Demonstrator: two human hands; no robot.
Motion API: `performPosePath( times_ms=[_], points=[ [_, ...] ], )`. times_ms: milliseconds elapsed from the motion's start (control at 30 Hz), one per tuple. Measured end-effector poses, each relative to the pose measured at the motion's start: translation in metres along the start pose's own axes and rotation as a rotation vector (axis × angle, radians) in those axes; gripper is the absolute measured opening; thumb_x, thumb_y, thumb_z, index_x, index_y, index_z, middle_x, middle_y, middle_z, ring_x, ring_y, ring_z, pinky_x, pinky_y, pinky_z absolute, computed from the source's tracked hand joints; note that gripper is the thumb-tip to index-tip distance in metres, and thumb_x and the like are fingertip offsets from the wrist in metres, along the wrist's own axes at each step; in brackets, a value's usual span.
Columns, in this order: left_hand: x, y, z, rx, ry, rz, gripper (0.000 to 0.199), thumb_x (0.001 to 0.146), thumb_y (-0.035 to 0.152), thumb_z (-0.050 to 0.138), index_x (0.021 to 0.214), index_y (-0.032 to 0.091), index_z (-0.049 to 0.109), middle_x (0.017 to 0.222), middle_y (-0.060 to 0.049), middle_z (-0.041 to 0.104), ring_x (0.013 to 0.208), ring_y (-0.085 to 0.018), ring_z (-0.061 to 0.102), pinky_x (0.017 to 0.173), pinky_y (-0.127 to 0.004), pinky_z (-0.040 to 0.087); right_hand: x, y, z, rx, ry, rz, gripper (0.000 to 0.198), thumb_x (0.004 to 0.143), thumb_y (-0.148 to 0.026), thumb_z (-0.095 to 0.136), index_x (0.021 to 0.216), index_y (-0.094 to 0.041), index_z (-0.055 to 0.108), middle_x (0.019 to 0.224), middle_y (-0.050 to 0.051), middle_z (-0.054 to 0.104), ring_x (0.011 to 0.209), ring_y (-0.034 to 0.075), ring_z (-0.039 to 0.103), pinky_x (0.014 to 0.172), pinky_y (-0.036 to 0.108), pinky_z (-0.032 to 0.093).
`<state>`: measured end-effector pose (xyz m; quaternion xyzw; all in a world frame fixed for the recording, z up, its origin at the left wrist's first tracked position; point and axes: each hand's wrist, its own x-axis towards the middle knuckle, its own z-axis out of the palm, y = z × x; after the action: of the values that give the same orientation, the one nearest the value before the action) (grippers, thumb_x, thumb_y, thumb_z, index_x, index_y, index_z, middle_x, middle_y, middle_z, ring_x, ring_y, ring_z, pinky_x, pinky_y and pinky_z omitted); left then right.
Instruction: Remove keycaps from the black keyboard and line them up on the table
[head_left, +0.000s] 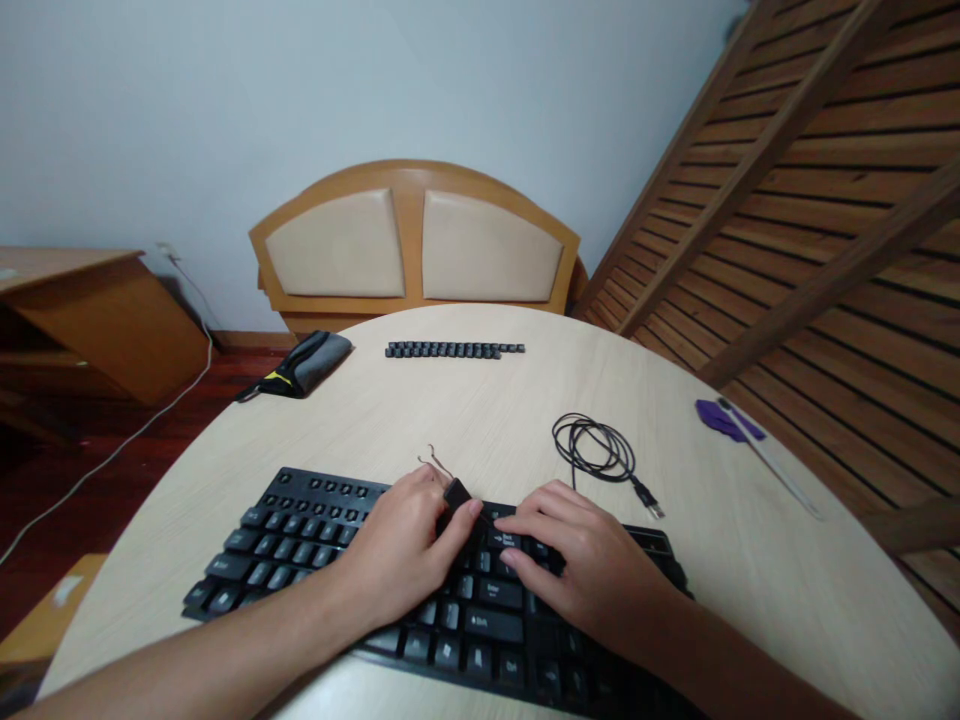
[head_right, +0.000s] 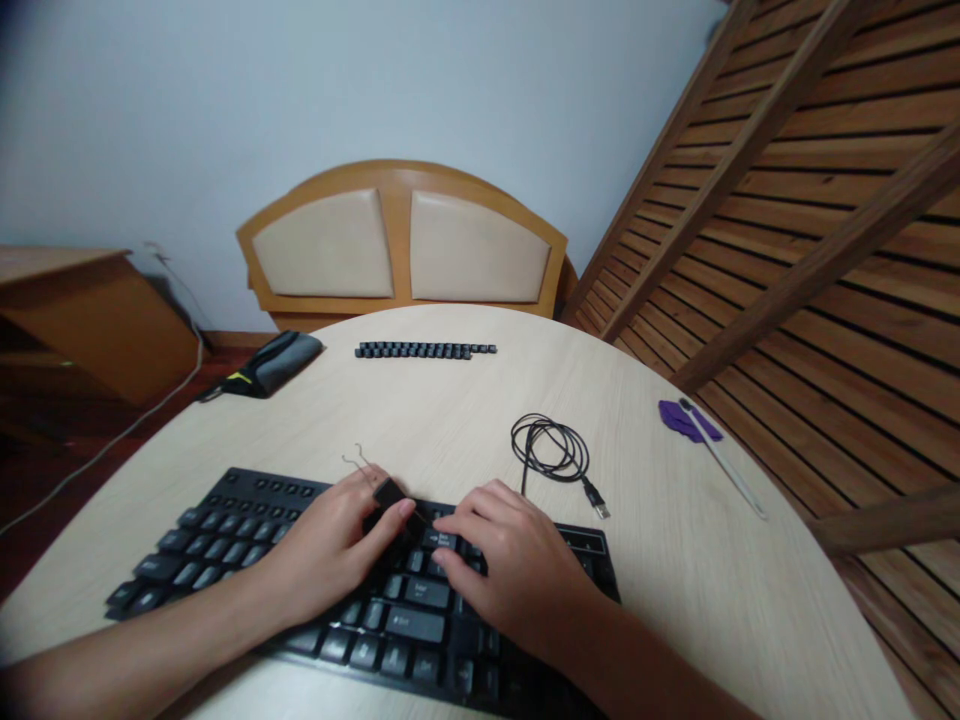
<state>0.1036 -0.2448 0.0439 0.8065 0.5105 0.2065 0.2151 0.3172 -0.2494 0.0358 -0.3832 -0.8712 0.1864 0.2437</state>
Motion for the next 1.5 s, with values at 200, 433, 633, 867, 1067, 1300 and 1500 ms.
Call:
performPosePath(
  times_ms=[200, 433, 633, 867, 1067, 1300, 1500],
  points=[
    [-0.001, 0.0003, -0.0012, -0.065, -0.006, 0.023, 0.039, 0.1, 0.034, 0.037, 0.07, 0.017, 0.056, 0.078, -0.006, 0.06, 0.081, -0.022, 0.055, 0.075, -0.039, 0.043, -0.0003, 0.0, -0.0006, -0.001, 0.0, 0.0, 0.019, 0.086, -0.02, 0.062, 0.103, -0.02, 0.07, 0.09, 0.005, 0.066, 0.091, 0.022, 0.057, 0.081, 0.037, 0.046],
    [-0.0011, 0.0006, -0.0015, -0.073, 0.012, 0.035, 0.039, 0.1, 0.032, 0.036, 0.071, 0.017, 0.057, 0.077, -0.006, 0.061, 0.079, -0.021, 0.055, 0.074, -0.037, 0.043, -0.0014, 0.0004, -0.0003, -0.011, -0.001, -0.008, 0.018, 0.087, -0.021, 0.061, 0.102, -0.019, 0.07, 0.09, 0.006, 0.065, 0.09, 0.022, 0.057, 0.079, 0.037, 0.046],
    [0.0006, -0.001, -0.0009, -0.054, 0.022, 0.017, 0.043, 0.1, 0.033, 0.037, 0.063, 0.017, 0.053, 0.075, -0.006, 0.06, 0.076, -0.02, 0.055, 0.072, -0.036, 0.043, -0.0007, 0.0006, -0.0003, -0.011, -0.007, -0.007, 0.018, 0.087, -0.02, 0.061, 0.103, -0.019, 0.069, 0.091, 0.006, 0.065, 0.09, 0.022, 0.057, 0.08, 0.037, 0.046],
    [-0.0008, -0.0012, -0.0009, -0.065, 0.023, 0.039, 0.042, 0.1, 0.033, 0.036, 0.065, 0.017, 0.053, 0.074, -0.005, 0.06, 0.075, -0.02, 0.055, 0.071, -0.036, 0.042, -0.0005, 0.0005, -0.0007, -0.018, -0.004, -0.011, 0.017, 0.088, -0.021, 0.06, 0.102, -0.019, 0.07, 0.091, 0.006, 0.066, 0.09, 0.022, 0.057, 0.08, 0.037, 0.047],
    [-0.0019, -0.0006, -0.0011, -0.084, 0.026, 0.053, 0.04, 0.1, 0.032, 0.035, 0.069, 0.017, 0.055, 0.075, -0.005, 0.06, 0.075, -0.02, 0.055, 0.07, -0.035, 0.042, -0.0007, 0.0005, 0.0001, -0.022, -0.003, -0.009, 0.017, 0.088, -0.021, 0.06, 0.103, -0.02, 0.069, 0.091, 0.005, 0.066, 0.09, 0.022, 0.057, 0.08, 0.037, 0.047],
    [-0.0023, 0.0006, -0.0014, -0.113, 0.017, 0.062, 0.038, 0.1, 0.032, 0.035, 0.07, 0.017, 0.054, 0.074, -0.004, 0.059, 0.072, -0.019, 0.054, 0.068, -0.034, 0.041, -0.001, 0.0008, 0.0008, -0.02, 0.001, -0.007, 0.018, 0.087, -0.021, 0.061, 0.104, -0.02, 0.069, 0.091, 0.005, 0.065, 0.091, 0.022, 0.057, 0.08, 0.037, 0.046],
    [-0.0035, 0.0006, -0.0006, -0.112, 0.004, 0.031, 0.04, 0.101, 0.033, 0.035, 0.07, 0.017, 0.055, 0.072, -0.003, 0.058, 0.069, -0.017, 0.053, 0.065, -0.031, 0.041, -0.001, 0.0002, -0.0004, -0.03, -0.005, -0.013, 0.016, 0.088, -0.021, 0.06, 0.101, -0.019, 0.069, 0.09, 0.006, 0.066, 0.09, 0.022, 0.058, 0.08, 0.037, 0.047]
  ],
)
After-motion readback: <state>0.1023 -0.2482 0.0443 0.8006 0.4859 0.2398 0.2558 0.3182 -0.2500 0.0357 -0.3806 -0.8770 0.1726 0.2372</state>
